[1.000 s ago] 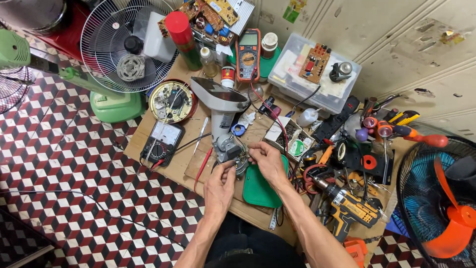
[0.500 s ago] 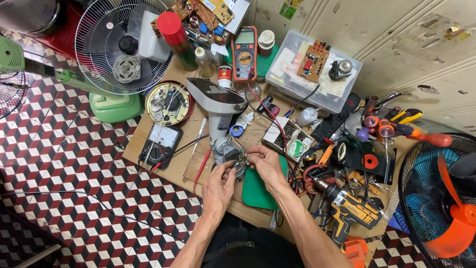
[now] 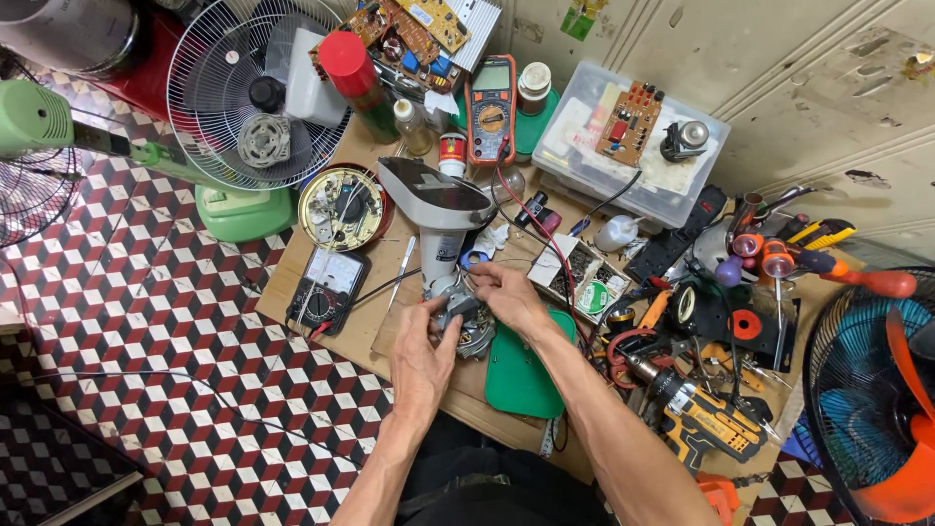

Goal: The person works at a cluttered repair bench on a small electric motor, using pliers to adjust its wiring and connecting multimeter test leads to the motor terminals to test it, repositioning the motor and leads repeatedly across the work surface.

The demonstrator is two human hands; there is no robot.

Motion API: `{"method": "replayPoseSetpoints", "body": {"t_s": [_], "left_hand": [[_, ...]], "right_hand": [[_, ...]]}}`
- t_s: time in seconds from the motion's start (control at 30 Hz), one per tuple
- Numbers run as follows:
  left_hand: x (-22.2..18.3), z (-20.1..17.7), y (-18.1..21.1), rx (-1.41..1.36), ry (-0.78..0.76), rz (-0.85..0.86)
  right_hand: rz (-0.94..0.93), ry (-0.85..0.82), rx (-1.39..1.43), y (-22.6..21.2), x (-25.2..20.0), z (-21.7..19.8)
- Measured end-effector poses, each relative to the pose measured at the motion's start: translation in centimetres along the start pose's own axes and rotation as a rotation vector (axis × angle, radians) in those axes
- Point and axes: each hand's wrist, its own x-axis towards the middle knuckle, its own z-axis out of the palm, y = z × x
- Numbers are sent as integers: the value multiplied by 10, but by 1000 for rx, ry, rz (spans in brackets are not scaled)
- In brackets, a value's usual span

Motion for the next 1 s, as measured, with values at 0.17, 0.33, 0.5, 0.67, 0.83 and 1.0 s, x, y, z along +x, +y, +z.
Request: {"method": "replayPoseSetpoints", "body": {"t_s": [0.17, 0.33, 0.5, 0.67, 0.83, 1.0], "left_hand": [[-2, 3, -10, -48, -38, -23], [-3, 3, -11, -80, -76, -59], [-5, 0, -13, -87, -81, -24], [-7, 3, -16, -59, -82, -4], [-13, -2, -1, -6, -8, 55], [-18, 10, 13, 88, -78, 136]], "right_hand": [[-52, 101, 126, -10, -19, -16], [-29, 134, 190, -29, -57, -25], [-17, 279, 155, -53, -107, -1], [-71, 284, 53, -8, -94, 13], [-65, 298, 313, 11, -83, 1], [-30, 226, 518, 12, -82, 2]]}}
